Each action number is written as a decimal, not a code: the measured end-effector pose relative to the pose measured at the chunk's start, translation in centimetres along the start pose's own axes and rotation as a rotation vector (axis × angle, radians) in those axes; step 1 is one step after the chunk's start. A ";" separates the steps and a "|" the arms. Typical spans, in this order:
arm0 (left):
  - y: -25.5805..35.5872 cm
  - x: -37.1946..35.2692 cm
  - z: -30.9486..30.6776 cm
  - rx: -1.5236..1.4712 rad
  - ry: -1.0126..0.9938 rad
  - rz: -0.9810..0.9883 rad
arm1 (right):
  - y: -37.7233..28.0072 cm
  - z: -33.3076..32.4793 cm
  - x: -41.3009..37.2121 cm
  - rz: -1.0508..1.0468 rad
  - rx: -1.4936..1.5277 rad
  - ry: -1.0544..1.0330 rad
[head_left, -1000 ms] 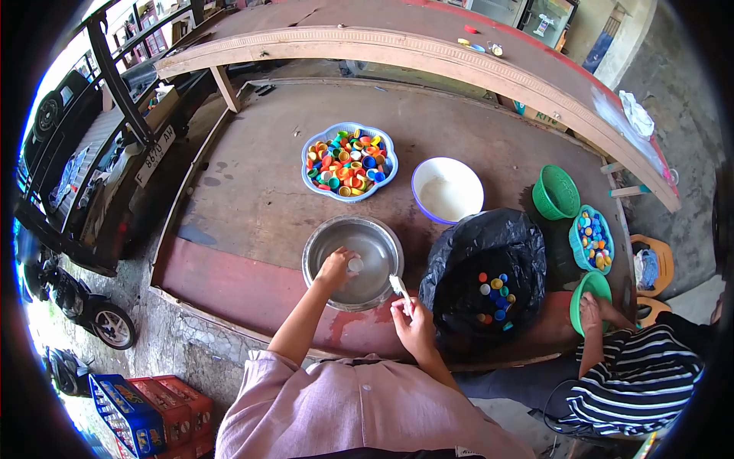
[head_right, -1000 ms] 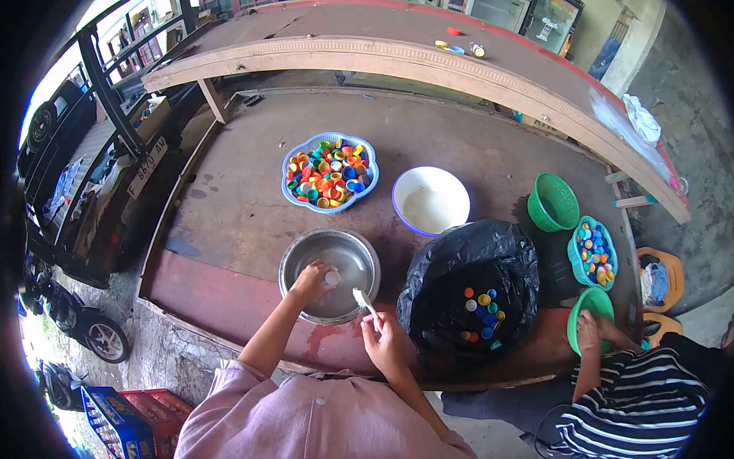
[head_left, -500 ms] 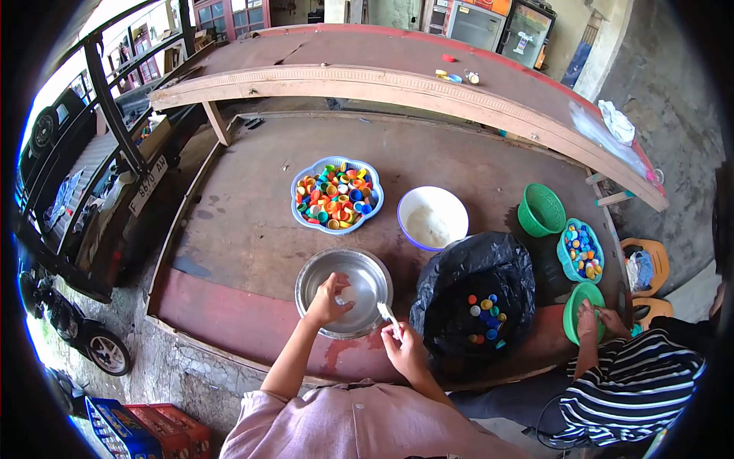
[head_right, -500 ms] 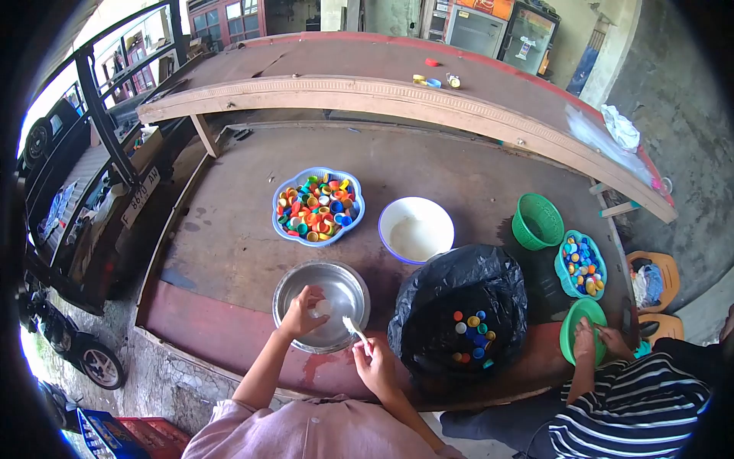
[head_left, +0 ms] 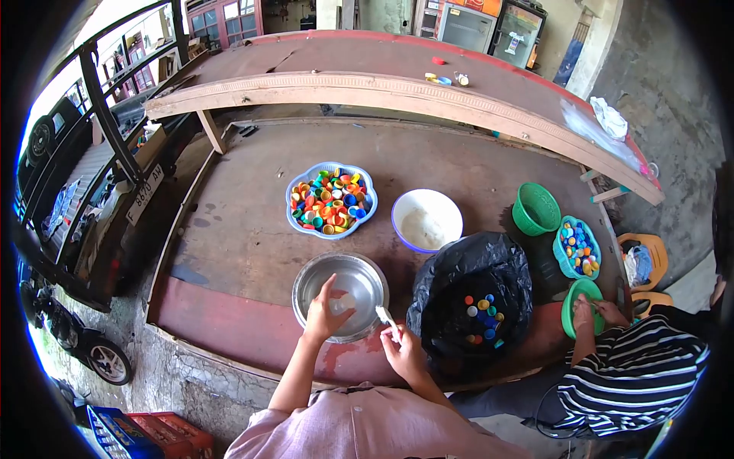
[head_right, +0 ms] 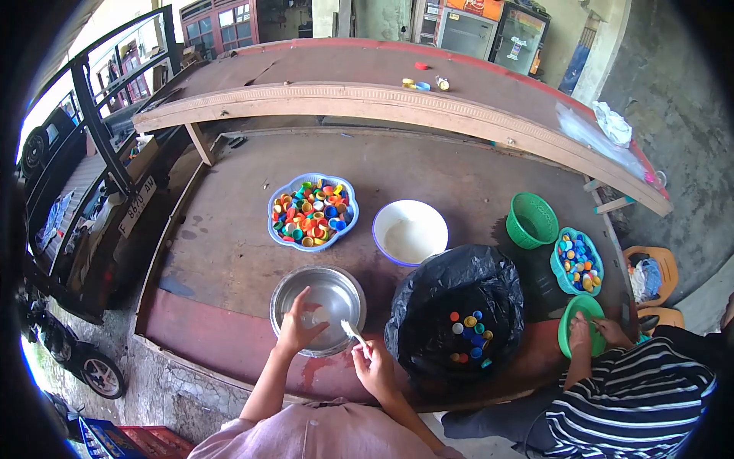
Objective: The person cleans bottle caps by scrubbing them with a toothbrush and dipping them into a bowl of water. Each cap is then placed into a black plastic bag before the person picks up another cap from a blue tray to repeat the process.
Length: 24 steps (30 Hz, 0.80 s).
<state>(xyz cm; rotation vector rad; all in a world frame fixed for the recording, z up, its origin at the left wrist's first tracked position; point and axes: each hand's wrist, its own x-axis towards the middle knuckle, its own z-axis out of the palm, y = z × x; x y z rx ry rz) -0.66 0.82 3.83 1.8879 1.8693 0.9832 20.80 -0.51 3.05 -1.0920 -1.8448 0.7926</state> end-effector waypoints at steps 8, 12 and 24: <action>-0.3 0.7 -0.2 0.175 -0.107 0.015 | -0.5 -0.4 0.2 0.050 0.024 0.000; 0.3 1.1 -0.2 -0.338 0.067 -0.021 | 0.0 -0.3 -0.1 0.021 0.054 0.043; -1.5 0.0 0.3 -0.314 0.027 -0.116 | 0.6 -0.6 -0.3 0.130 0.007 -0.048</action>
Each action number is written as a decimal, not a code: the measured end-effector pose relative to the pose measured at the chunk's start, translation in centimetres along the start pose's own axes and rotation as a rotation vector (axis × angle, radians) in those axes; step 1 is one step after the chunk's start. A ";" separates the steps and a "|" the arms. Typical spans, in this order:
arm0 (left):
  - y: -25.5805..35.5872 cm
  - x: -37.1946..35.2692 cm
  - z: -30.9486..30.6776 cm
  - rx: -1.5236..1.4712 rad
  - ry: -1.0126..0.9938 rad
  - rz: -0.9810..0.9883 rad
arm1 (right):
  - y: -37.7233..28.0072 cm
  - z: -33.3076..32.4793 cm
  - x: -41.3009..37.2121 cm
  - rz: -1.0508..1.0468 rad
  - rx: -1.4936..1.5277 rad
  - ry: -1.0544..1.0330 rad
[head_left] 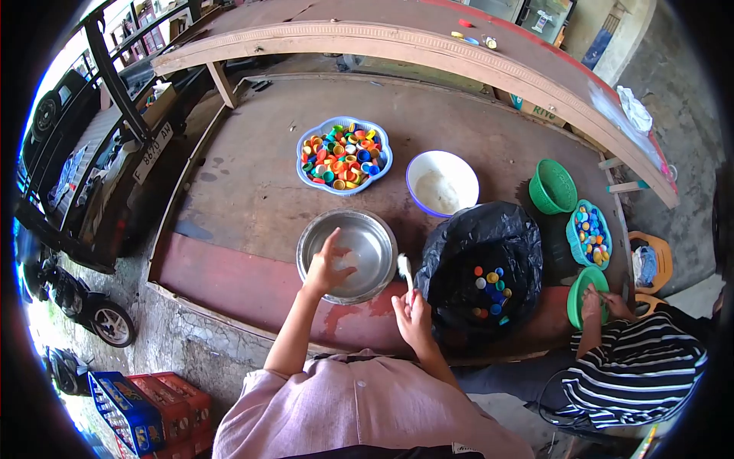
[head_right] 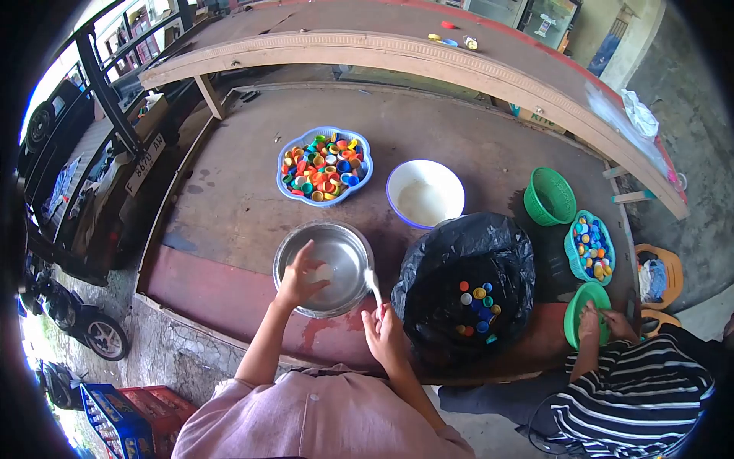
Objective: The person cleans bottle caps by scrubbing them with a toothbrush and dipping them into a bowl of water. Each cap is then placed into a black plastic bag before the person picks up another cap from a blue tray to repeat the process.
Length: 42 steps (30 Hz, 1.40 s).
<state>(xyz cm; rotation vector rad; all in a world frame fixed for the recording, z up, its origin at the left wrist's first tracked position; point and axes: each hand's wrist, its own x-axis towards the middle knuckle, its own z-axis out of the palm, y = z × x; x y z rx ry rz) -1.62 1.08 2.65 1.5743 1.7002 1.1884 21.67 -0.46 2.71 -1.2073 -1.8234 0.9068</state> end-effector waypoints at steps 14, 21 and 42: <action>1.5 -2.4 0.0 -0.225 0.120 0.043 | -0.9 0.7 2.0 -0.276 -0.197 -0.134; 1.7 -3.3 0.0 -0.283 0.094 -0.049 | -1.9 -0.2 1.3 -0.390 -0.358 -0.194; 0.6 -3.5 1.2 -0.624 0.156 -0.080 | -1.7 -0.4 2.2 -0.365 -0.144 -0.049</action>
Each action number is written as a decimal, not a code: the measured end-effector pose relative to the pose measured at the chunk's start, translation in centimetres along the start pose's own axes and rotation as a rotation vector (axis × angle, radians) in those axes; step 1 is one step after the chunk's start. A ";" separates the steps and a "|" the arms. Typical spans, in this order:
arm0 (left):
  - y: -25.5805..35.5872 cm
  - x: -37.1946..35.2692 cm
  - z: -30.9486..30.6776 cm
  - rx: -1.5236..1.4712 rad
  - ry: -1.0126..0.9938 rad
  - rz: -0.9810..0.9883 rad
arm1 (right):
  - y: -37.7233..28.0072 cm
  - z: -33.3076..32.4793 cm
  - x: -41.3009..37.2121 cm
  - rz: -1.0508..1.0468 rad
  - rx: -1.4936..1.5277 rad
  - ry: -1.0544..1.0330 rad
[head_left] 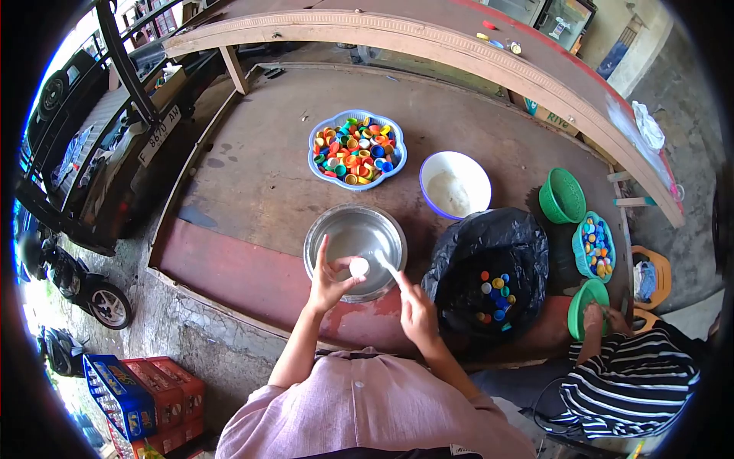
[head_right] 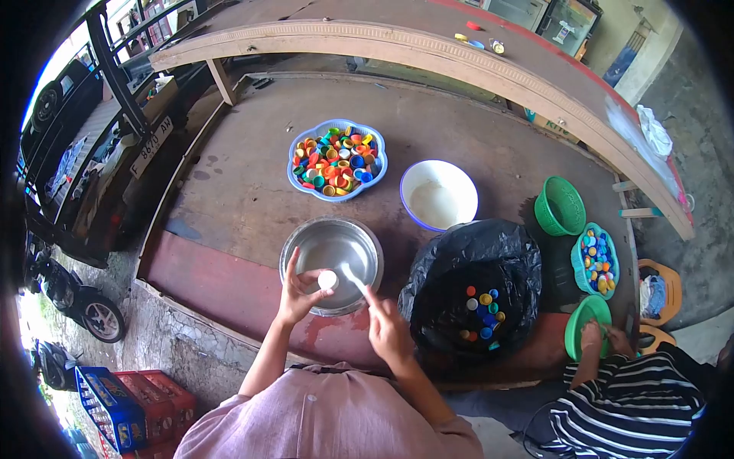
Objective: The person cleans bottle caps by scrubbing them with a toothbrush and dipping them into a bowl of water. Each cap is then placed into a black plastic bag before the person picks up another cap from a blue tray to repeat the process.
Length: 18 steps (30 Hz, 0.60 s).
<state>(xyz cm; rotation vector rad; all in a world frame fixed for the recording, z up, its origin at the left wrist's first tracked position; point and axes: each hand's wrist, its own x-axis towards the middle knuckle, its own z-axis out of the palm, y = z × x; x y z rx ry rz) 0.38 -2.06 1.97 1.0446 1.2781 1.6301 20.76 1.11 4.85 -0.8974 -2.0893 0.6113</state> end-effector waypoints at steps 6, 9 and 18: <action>0.9 -0.3 -0.2 -0.380 -0.068 -0.159 | 0.1 0.6 0.2 0.124 0.015 -0.038; 1.2 -0.1 -0.2 -0.421 -0.106 -0.164 | -1.6 0.4 -0.2 -0.097 -0.026 -0.026; 0.6 -0.3 -0.1 -0.551 -0.135 -0.182 | -0.8 1.4 -0.3 -0.038 0.036 -0.025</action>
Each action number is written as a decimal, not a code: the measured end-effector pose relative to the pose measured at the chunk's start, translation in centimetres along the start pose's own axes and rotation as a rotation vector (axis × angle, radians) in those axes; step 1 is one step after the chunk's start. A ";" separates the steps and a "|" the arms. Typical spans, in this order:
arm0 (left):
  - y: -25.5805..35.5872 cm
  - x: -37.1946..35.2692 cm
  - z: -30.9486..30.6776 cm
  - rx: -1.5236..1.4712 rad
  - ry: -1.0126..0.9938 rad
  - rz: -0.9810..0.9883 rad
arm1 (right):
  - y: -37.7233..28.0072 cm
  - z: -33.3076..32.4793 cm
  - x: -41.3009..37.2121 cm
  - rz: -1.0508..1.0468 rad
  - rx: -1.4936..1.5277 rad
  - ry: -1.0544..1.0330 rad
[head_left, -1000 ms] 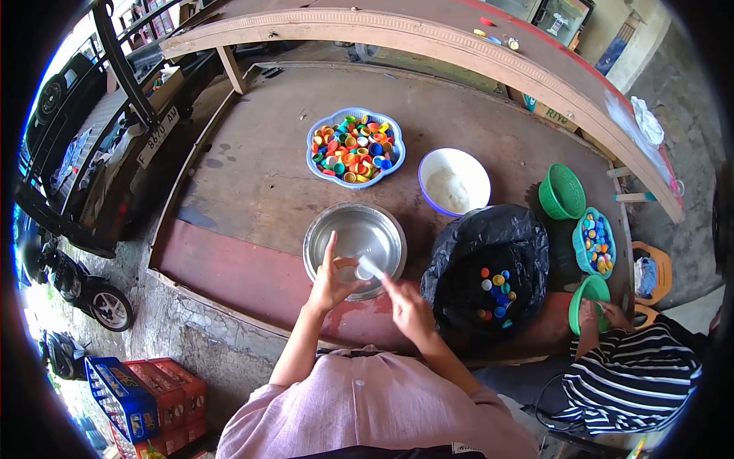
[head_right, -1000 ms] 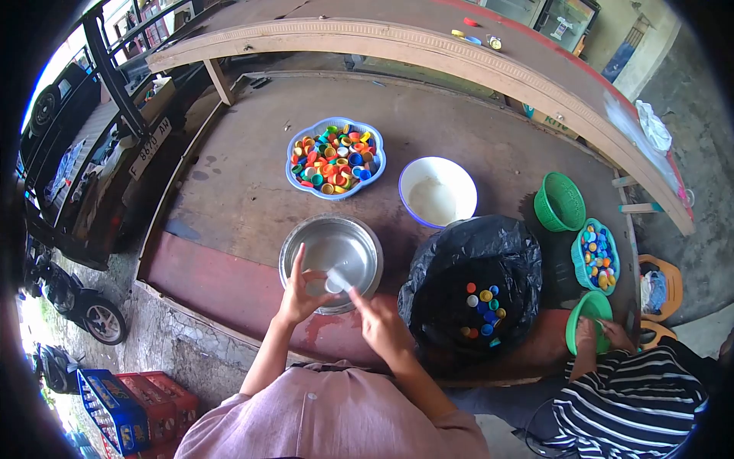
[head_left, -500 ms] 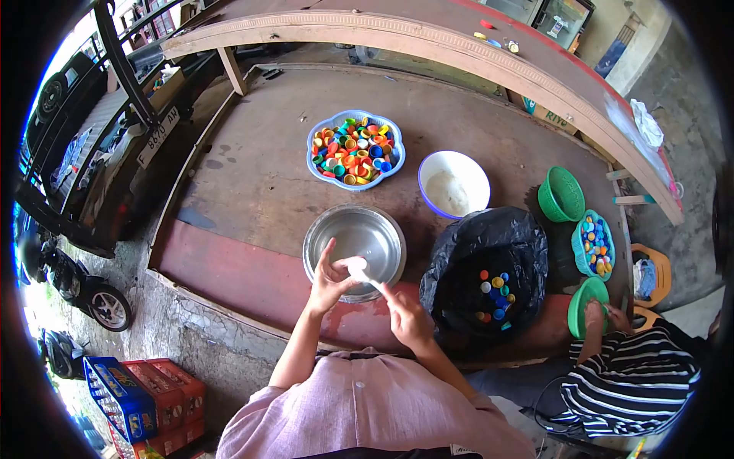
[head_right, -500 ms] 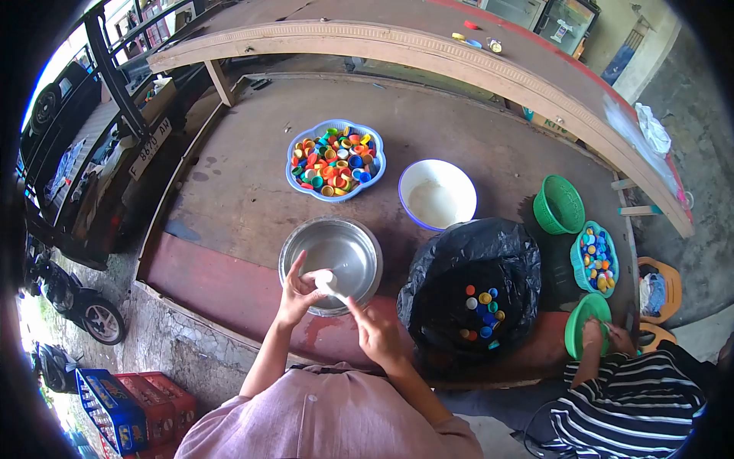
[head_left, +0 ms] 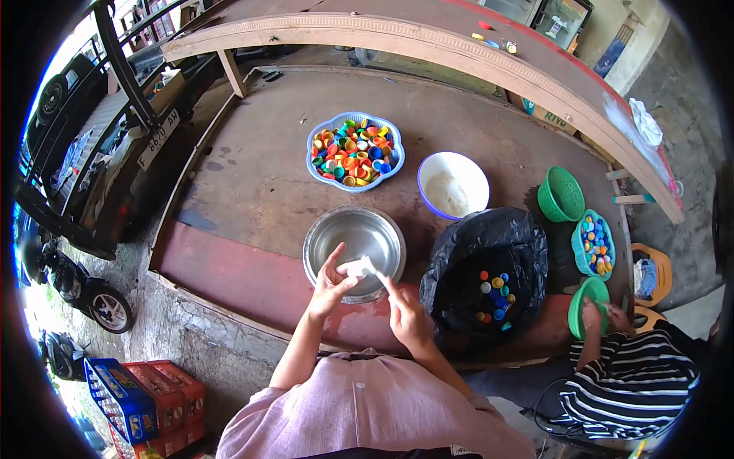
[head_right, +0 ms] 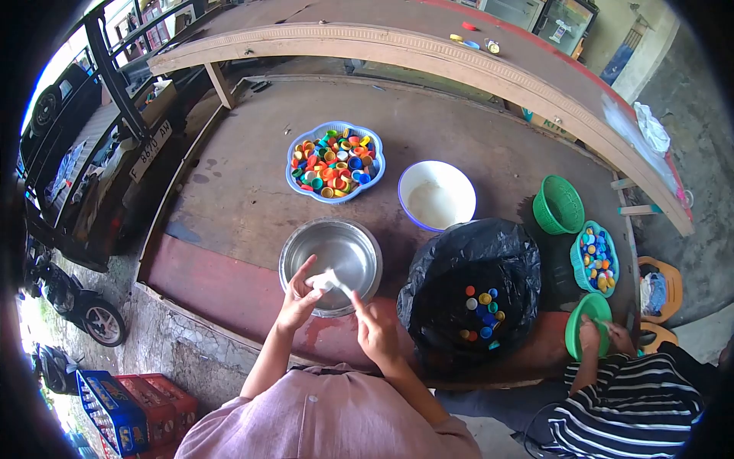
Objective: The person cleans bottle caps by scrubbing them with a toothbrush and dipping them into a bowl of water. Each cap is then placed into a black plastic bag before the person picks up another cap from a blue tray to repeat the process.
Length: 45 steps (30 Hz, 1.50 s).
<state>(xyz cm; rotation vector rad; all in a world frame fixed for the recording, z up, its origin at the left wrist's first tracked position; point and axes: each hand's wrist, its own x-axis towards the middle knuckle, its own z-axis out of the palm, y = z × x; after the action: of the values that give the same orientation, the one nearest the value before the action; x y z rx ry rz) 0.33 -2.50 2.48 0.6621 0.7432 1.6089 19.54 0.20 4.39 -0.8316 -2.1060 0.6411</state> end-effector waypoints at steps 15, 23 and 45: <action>-0.3 -0.2 1.3 0.155 0.132 0.013 | -0.9 -0.3 -0.2 0.098 -0.020 -0.048; -1.3 -0.3 0.5 0.301 0.069 0.017 | -0.8 -0.8 0.1 0.067 -0.140 -0.008; -1.8 -0.5 2.1 -0.022 0.165 -0.127 | -1.1 -1.5 -0.3 -0.029 -0.271 -0.050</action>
<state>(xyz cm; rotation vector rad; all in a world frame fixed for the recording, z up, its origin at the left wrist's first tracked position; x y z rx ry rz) 3.19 -2.52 2.42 0.4611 0.8692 1.5651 20.49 -0.49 5.86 -0.9379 -2.2792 0.3680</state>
